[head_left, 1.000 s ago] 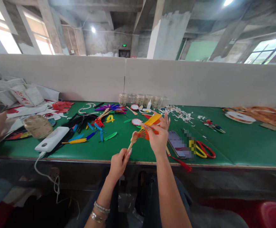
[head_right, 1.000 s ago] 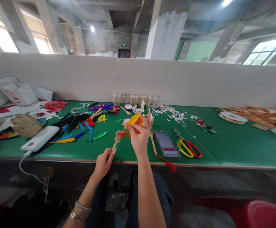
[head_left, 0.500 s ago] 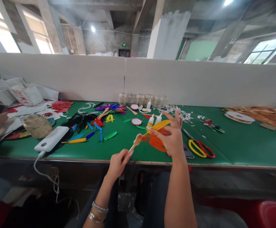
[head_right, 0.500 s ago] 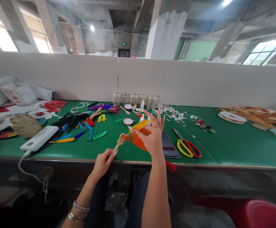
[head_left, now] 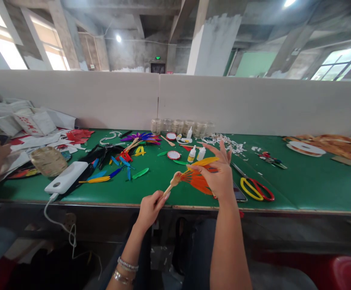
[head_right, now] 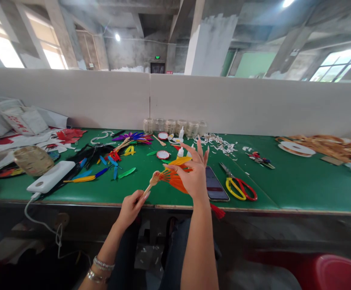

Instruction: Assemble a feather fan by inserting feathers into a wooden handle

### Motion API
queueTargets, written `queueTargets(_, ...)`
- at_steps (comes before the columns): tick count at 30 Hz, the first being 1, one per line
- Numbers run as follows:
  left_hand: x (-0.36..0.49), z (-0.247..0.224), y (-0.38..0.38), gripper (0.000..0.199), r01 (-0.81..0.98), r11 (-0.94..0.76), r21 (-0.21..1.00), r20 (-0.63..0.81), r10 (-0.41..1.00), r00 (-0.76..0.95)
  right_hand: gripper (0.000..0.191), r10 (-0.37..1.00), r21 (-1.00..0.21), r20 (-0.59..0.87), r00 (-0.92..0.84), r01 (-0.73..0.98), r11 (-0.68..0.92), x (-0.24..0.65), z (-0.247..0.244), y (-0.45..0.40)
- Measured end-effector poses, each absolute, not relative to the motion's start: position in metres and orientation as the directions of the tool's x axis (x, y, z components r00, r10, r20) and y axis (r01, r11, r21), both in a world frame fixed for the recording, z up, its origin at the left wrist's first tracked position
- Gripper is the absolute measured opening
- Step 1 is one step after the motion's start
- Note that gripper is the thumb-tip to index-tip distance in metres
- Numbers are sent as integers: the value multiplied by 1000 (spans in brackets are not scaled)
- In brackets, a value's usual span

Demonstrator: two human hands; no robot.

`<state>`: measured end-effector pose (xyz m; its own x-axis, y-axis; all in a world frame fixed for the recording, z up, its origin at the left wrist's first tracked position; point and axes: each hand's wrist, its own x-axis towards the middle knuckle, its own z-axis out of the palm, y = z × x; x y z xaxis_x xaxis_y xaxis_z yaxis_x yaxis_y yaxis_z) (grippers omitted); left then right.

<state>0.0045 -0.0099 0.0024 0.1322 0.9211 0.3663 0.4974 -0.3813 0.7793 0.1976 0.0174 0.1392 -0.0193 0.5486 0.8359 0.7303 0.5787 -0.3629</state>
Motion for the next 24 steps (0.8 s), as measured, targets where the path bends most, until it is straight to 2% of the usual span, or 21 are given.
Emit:
queueTargets(5,4,1,-9,33,468,-388,794,379,918,118,23,547,-361,837,-21,730,581,197,138,18)
queueTargets(15,4,2,-10,34,451,-366,814,356,928,110,22,555,-385,832,-9,711,588,197,138,17)
queueTargets(21,2,2,-10,34,437,-356,826,334,934,129,22,469,-461,863,189,675,576,205,137,17)
queueTargets(24,2,3,-11,34,447,-352,823,330,935,129,19,462,-462,865,195,671,580,207,138,18)
